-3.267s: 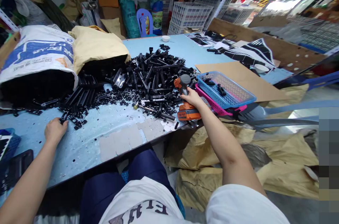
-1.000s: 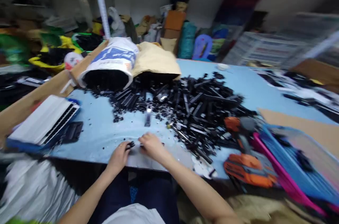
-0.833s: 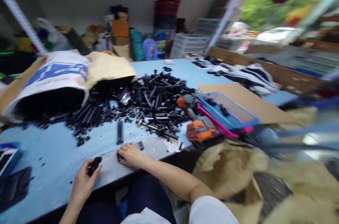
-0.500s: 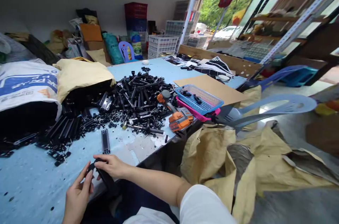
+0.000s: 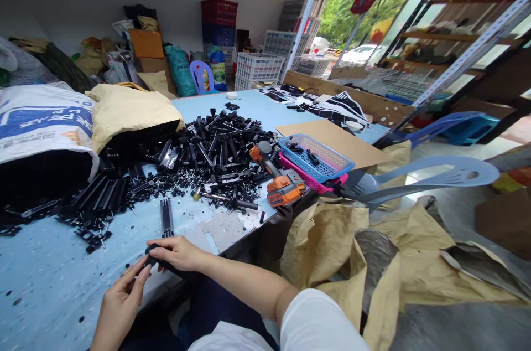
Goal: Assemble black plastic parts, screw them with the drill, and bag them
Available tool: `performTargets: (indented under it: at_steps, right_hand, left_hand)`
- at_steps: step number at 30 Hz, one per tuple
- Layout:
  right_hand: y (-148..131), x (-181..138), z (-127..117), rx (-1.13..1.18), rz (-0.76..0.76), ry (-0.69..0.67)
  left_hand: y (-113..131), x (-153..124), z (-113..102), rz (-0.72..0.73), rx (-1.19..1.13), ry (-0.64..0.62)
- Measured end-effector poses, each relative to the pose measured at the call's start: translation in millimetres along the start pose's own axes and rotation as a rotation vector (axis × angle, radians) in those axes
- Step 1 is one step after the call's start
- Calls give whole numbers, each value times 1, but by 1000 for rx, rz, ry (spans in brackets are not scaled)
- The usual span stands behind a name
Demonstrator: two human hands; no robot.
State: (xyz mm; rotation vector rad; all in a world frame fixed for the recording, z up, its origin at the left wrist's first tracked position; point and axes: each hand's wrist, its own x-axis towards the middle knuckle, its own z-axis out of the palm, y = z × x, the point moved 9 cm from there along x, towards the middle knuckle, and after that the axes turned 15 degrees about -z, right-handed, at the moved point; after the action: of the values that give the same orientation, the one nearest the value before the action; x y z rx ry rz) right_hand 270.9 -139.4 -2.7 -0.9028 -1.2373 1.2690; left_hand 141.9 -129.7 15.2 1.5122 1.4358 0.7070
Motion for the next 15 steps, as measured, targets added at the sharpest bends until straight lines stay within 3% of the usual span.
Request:
performTargets:
  at_steps: [5,8,10,13,15]
  right_hand:
    - [-26,2,-5,-386,-235,-229]
    - [-36,2,-1,-531,-355,-271]
    - [-35,2,3,-549,-367,-211]
    - [-37,2,2,-592,-358,50]
    - [-38,2,2,-573,-332,196]
  left_hand:
    - [-14,-3,4,-36,65,29]
    - [-9,-6,4,68,70,69]
    - [-6,-6,-3,99,55,172]
    - [-12,-3,-18,-27,19,336]
    - [-13,-1,-20,-73,-10,339]
